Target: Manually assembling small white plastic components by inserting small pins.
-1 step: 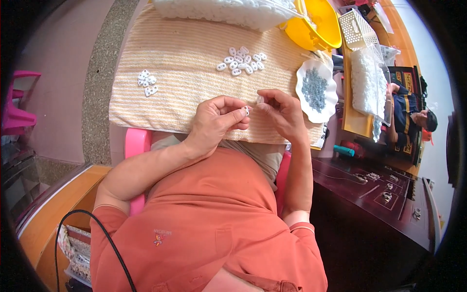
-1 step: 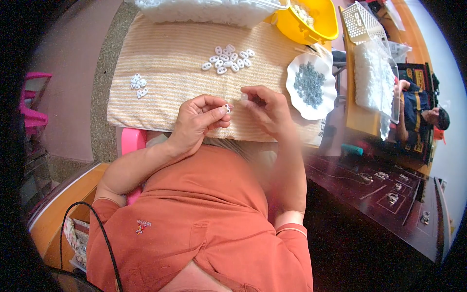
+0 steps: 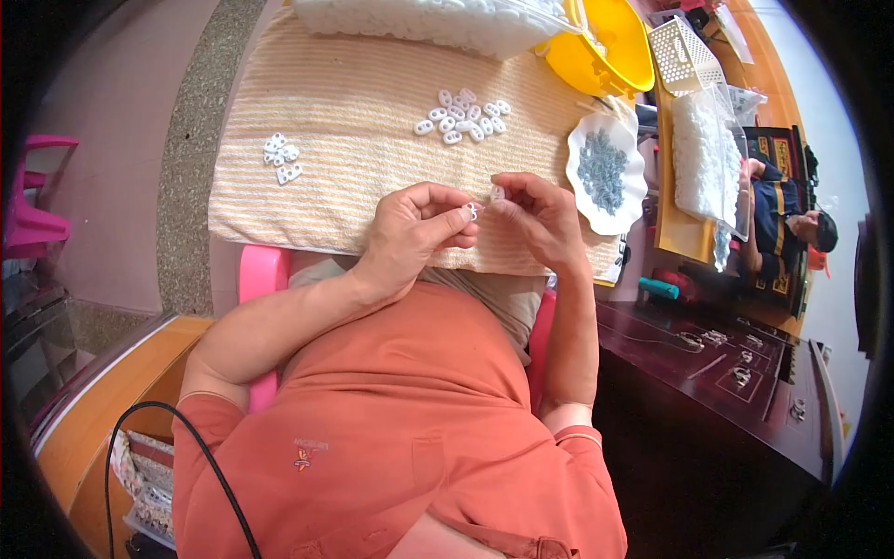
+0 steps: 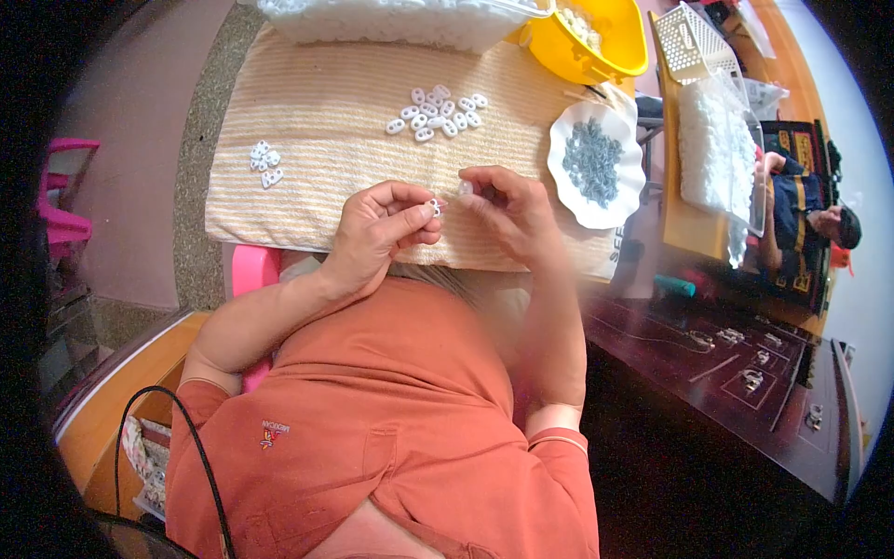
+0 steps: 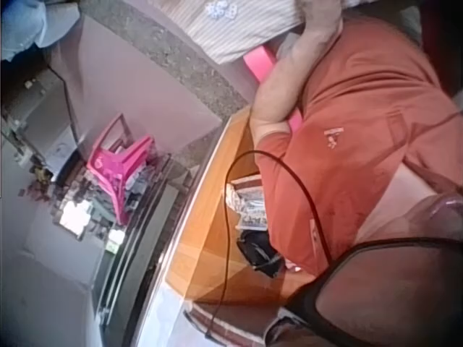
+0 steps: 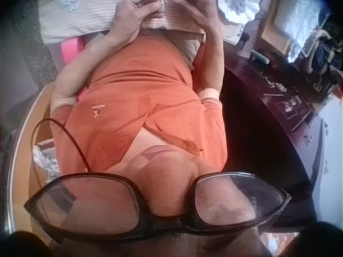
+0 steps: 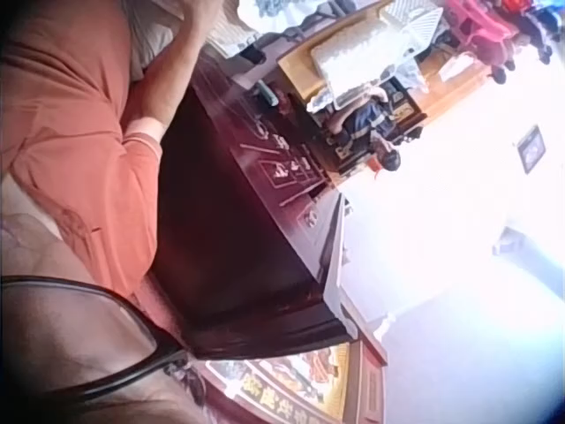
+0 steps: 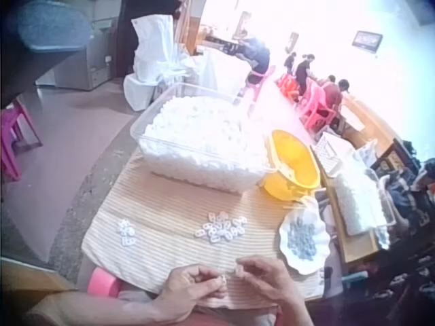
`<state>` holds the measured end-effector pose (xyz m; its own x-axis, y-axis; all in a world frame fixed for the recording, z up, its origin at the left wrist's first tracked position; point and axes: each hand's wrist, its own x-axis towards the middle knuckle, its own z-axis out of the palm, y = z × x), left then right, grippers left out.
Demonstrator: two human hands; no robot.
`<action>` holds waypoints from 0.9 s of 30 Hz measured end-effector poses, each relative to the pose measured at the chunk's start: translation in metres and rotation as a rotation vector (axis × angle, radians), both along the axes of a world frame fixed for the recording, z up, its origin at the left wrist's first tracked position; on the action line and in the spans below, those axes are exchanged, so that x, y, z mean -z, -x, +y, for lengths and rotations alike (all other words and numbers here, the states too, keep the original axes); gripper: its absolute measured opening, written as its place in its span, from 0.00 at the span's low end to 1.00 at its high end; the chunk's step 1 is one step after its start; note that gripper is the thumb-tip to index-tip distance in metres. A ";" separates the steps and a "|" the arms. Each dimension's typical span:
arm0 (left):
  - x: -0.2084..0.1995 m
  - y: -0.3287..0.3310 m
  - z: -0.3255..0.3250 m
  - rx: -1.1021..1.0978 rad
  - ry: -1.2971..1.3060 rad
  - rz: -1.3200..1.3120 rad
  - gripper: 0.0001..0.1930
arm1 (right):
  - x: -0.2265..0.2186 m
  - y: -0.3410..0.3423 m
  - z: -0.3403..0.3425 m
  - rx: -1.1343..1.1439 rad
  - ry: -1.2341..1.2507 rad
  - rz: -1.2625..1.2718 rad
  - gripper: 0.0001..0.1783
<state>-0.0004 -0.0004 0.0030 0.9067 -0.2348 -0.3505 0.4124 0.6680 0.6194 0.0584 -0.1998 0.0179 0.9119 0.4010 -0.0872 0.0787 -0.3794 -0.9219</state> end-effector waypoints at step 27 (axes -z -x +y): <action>0.001 -0.001 0.000 0.009 -0.003 0.005 0.09 | 0.015 0.010 0.000 -0.019 -0.367 0.313 0.17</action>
<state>0.0003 -0.0003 0.0016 0.9029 -0.2414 -0.3556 0.4211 0.6624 0.6195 0.0485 -0.1996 0.0028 0.8567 0.4730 -0.2059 -0.2200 -0.0259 -0.9752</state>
